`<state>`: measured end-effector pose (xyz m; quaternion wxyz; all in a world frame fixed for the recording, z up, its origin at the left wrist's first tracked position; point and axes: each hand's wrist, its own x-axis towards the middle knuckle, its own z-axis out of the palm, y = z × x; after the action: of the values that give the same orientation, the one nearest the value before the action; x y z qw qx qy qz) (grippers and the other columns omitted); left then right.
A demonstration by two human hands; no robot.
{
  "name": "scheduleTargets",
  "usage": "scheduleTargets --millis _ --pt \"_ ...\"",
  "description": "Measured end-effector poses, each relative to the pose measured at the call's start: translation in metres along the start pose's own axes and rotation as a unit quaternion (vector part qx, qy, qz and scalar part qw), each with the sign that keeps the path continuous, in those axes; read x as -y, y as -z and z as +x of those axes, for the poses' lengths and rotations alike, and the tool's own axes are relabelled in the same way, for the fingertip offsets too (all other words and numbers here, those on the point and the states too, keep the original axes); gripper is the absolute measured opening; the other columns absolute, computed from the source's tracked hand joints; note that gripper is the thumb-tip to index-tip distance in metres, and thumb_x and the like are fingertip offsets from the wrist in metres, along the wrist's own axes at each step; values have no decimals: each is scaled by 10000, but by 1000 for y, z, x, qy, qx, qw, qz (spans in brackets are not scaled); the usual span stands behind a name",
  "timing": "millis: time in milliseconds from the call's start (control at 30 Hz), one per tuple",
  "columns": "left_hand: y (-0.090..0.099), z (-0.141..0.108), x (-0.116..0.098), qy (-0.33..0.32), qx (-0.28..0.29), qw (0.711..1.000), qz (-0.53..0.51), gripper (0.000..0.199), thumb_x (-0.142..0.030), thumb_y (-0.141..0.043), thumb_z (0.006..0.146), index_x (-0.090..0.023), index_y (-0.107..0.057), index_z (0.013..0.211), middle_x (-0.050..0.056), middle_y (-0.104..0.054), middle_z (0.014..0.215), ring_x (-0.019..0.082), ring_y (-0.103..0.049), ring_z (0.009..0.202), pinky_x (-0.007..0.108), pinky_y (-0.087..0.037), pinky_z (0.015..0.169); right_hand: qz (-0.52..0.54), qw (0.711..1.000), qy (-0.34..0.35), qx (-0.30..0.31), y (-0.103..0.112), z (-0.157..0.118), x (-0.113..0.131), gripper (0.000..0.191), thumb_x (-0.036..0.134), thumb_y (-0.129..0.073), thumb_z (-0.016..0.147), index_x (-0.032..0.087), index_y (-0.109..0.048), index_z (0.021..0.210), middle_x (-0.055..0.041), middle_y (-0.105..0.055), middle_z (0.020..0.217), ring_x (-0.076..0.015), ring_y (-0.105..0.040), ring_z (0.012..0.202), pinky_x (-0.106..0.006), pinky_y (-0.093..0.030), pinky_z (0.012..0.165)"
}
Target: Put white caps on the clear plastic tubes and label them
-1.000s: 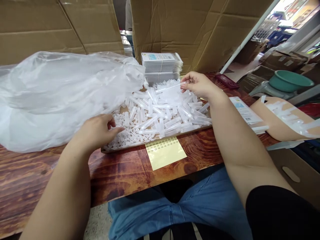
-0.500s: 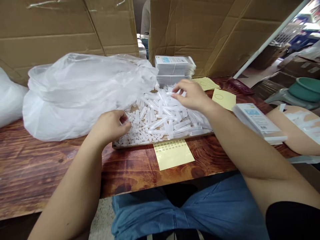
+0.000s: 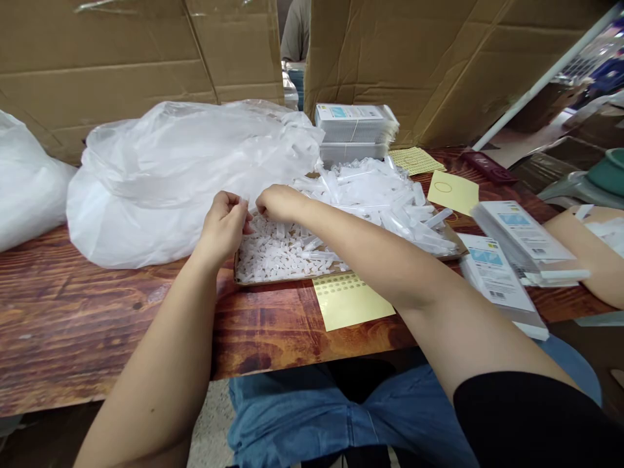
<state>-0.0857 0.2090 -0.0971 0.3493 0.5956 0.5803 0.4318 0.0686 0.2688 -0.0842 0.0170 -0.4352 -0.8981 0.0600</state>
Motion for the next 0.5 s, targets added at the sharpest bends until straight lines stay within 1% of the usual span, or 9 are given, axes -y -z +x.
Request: scheduleTargets --millis 67,133,200,233,267,367,433,500 --pt "-1 2 2 26 -34 998 -48 133 -277 -578 824 -235 -457 861 -16 -570 690 143 -505 538 285 -404 529 -4 1000 1 -4 -6 9 3 335 63 -550 869 137 -753 1125 -147 -758 1159 -259 -688 1002 -321 -465 806" --pt "-1 3 3 40 -60 994 -81 89 -244 -544 835 -231 -456 828 -26 -515 648 127 -429 503 272 -339 480 -7 1000 7 -26 -10 15 4 335 73 -547 883 145 -738 1149 -149 -738 1207 -270 -674 1045 -328 -471 828" --pt "-1 4 3 41 -76 991 -98 83 -233 -524 854 -225 -461 801 -25 -483 622 123 -401 502 267 -301 463 -8 999 17 -43 -12 19 4 325 84 -550 890 150 -731 1152 -147 -722 1236 -276 -663 1069 -331 -470 835" --pt "-1 5 4 39 -80 991 -97 97 -241 -522 868 -221 -468 789 -23 -472 613 122 -395 505 266 -290 462 -5 999 23 -39 -12 19 4 316 83 -556 887 152 -733 1139 -141 -724 1226 -274 -664 1064 -328 -467 829" --pt "-1 6 5 36 -84 992 -92 121 -261 -525 884 -218 -477 782 -23 -461 605 121 -385 507 266 -281 463 -1 999 27 -28 -10 19 5 303 78 -566 880 154 -740 1115 -133 -733 1197 -271 -667 1049 -325 -462 819" --pt "-2 8 12 30 -87 994 -64 196 -358 -521 936 -215 -521 802 -19 -447 606 131 -369 522 277 -284 483 13 999 35 32 -2 14 7 266 38 -615 832 154 -766 1018 -106 -765 1068 -253 -679 976 -310 -438 772" --pt "-2 7 13 6 -88 996 -21 202 -383 -530 949 -216 -553 836 -8 -485 642 150 -414 572 286 -334 535 12 998 38 58 3 9 9 279 4 -639 794 150 -776 989 -97 -772 1032 -241 -680 940 -305 -428 757" --pt "0 3 9 -20 -62 997 41 174 -368 -569 936 -215 -578 854 7 -545 696 171 -474 651 293 -378 603 1 996 35 81 6 5 10 304 -18 -652 765 142 -783 987 -97 -776 1011 -233 -679 912 -305 -430 766"
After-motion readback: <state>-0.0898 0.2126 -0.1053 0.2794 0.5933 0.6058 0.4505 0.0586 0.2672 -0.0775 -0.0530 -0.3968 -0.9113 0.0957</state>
